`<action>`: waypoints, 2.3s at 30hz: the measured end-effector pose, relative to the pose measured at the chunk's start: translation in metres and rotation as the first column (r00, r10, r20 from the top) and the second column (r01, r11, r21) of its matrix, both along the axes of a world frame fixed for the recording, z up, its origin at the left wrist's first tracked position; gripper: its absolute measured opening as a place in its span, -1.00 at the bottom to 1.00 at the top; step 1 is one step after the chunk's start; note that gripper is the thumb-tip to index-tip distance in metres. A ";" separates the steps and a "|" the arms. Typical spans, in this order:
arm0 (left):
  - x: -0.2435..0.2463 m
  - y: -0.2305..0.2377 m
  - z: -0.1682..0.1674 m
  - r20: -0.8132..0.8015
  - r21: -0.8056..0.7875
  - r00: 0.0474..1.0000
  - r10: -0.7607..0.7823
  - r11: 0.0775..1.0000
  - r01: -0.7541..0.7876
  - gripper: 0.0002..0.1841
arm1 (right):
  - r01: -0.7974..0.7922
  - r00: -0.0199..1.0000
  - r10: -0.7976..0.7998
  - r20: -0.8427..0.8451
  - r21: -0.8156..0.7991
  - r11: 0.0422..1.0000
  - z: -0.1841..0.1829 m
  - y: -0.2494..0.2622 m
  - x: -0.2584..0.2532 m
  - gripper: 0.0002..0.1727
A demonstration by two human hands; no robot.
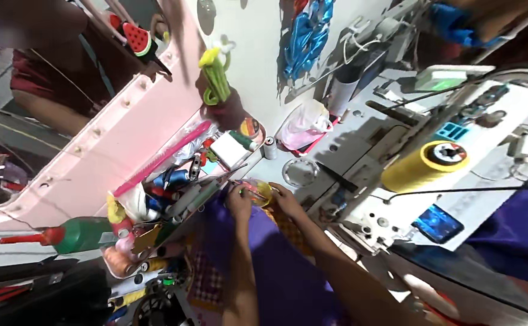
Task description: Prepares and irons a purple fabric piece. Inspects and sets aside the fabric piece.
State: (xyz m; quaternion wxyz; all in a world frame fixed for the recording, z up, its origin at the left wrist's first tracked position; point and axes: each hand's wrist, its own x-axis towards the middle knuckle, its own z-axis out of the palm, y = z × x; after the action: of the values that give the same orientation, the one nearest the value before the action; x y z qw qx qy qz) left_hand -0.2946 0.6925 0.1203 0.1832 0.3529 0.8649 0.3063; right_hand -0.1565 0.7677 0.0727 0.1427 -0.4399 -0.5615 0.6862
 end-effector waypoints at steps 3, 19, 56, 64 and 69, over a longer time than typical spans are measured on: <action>0.024 0.014 0.008 -0.035 -0.015 0.994 -0.108 0.994 0.107 -0.70 | 0.259 0.959 -0.278 -0.051 -0.228 0.938 -0.001 -0.006 -0.004 -0.56; 0.017 0.044 0.004 0.040 0.235 0.977 -0.208 0.953 0.193 -0.58 | 0.501 0.799 -0.573 -0.183 -0.324 0.802 -0.012 0.029 -0.061 -0.52; 0.238 -0.331 -0.059 0.625 -0.174 0.458 0.632 0.685 -0.708 -0.43 | -0.433 0.900 0.360 0.247 0.402 0.806 -0.041 -0.236 0.223 -0.82; 0.262 -0.306 -0.049 0.704 -0.183 0.419 0.573 0.717 -0.672 -0.45 | -0.453 0.890 0.370 0.265 0.425 0.784 -0.040 -0.235 0.221 -0.81; 0.295 -0.308 -0.014 0.832 -0.396 0.114 0.544 0.724 -0.565 -0.57 | -0.460 0.887 0.376 0.266 0.452 0.765 -0.038 -0.233 0.220 -0.81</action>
State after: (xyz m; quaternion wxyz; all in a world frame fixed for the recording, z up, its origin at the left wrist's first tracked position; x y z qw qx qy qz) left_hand 0.0006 0.3845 0.1061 0.4975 -0.2252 0.6724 0.4997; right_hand 0.0638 0.5343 0.0351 0.0498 -0.3041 -0.8138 0.4927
